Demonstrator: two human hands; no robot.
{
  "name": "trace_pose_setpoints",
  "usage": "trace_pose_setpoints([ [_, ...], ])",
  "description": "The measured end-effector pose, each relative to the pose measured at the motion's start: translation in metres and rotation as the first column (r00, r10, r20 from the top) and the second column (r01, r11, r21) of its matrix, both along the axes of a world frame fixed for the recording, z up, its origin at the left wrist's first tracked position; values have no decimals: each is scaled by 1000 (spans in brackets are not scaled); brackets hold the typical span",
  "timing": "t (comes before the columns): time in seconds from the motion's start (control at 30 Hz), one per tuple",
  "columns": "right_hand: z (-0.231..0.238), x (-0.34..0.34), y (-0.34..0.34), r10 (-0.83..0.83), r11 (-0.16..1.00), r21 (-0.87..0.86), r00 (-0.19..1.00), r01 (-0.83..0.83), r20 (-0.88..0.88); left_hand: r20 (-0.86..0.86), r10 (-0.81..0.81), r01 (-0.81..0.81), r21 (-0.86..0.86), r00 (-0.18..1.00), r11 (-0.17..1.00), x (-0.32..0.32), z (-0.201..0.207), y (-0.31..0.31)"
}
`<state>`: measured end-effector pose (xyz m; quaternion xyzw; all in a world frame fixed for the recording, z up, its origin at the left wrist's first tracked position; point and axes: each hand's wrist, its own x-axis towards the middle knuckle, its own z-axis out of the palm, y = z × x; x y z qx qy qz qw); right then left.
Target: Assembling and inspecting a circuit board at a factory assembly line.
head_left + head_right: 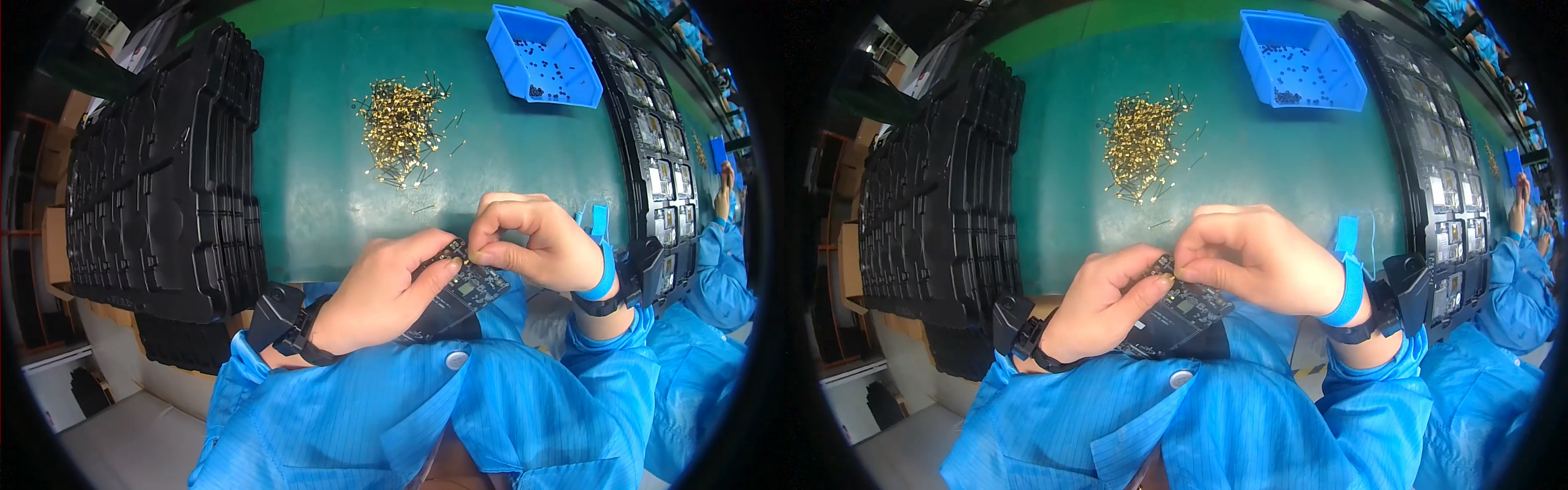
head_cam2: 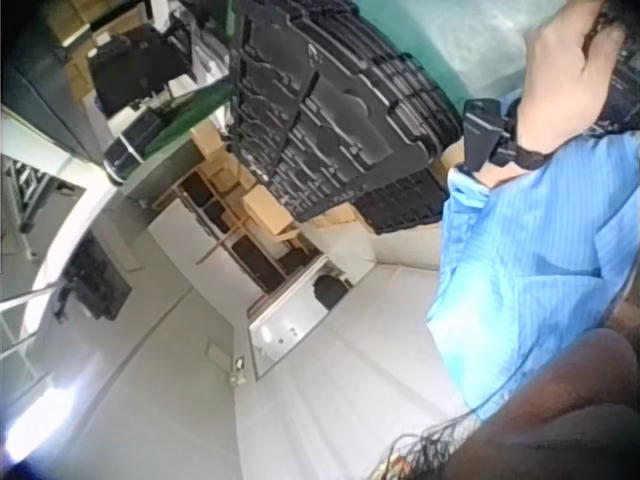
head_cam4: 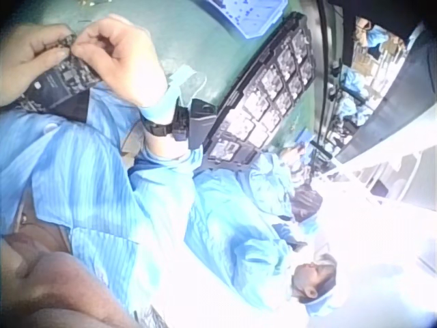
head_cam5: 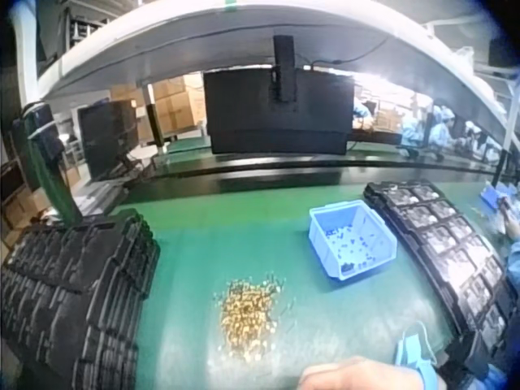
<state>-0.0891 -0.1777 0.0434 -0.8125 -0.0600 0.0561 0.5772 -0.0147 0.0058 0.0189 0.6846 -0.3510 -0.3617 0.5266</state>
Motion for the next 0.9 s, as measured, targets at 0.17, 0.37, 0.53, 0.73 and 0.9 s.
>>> trace_pose_setpoints([
  [0.17, 4, 3, -3, 73, 993, -93, 997, -69, 36, 23, 7, -6, -20, 1000, 1000, -1, -2, 0],
  [0.37, 3, 1, 2, 111, 956, -289, 975, -53, 190, 39, 10, -9, -24, 999, 1000, -1, -4, -1],
  [0.53, 2, -3, 6, 100, 919, -393, 953, 22, 287, 37, 24, -22, -55, 999, 998, -3, -5, -1],
  [0.73, 1, -3, 7, 92, 905, -420, 937, 62, 336, 70, 21, -17, -64, 997, 998, -2, -4, -1],
  [0.9, 4, -3, 5, 166, 883, -469, 933, 4, 320, 125, 27, -20, -62, 992, 998, -2, -3, 0],
])
